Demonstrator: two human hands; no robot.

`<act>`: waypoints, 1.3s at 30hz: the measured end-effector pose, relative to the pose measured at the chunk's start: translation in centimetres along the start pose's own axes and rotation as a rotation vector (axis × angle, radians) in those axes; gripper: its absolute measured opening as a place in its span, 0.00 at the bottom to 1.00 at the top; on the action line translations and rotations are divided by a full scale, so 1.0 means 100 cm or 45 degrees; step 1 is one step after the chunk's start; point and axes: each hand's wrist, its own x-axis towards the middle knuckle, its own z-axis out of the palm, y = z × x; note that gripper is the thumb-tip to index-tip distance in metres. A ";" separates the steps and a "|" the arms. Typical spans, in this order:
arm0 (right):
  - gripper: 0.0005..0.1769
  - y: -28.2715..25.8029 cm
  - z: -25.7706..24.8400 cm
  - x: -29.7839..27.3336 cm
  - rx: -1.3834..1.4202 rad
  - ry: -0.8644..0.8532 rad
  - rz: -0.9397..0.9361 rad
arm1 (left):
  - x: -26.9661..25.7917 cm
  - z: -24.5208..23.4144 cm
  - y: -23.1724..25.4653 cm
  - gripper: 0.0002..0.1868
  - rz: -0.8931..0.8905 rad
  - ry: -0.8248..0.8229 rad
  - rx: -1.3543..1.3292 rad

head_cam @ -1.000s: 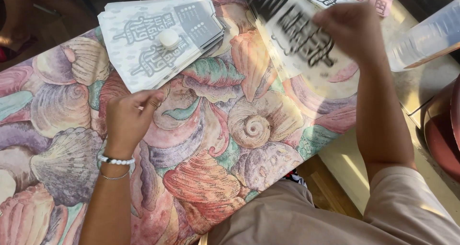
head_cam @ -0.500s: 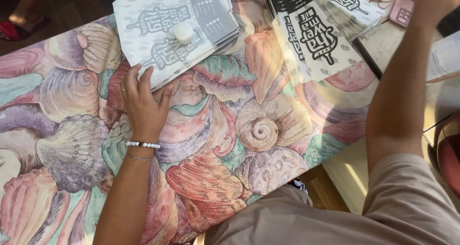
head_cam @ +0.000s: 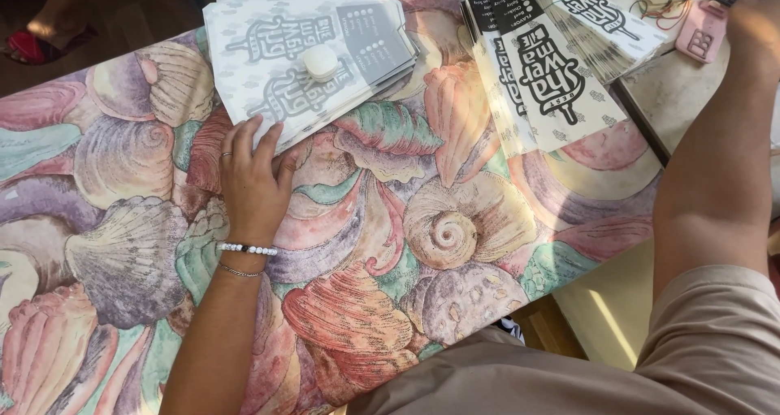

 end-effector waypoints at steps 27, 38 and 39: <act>0.15 -0.302 0.170 0.036 0.391 -0.806 -0.281 | 0.009 0.019 -0.068 0.04 0.064 0.208 -0.078; 0.09 -0.280 0.181 0.011 0.601 -0.637 0.062 | 0.015 -0.015 -0.042 0.22 -0.100 0.251 -0.320; 0.08 -0.279 0.181 0.010 0.678 -0.553 0.165 | 0.015 -0.018 -0.039 0.22 -0.122 0.255 -0.378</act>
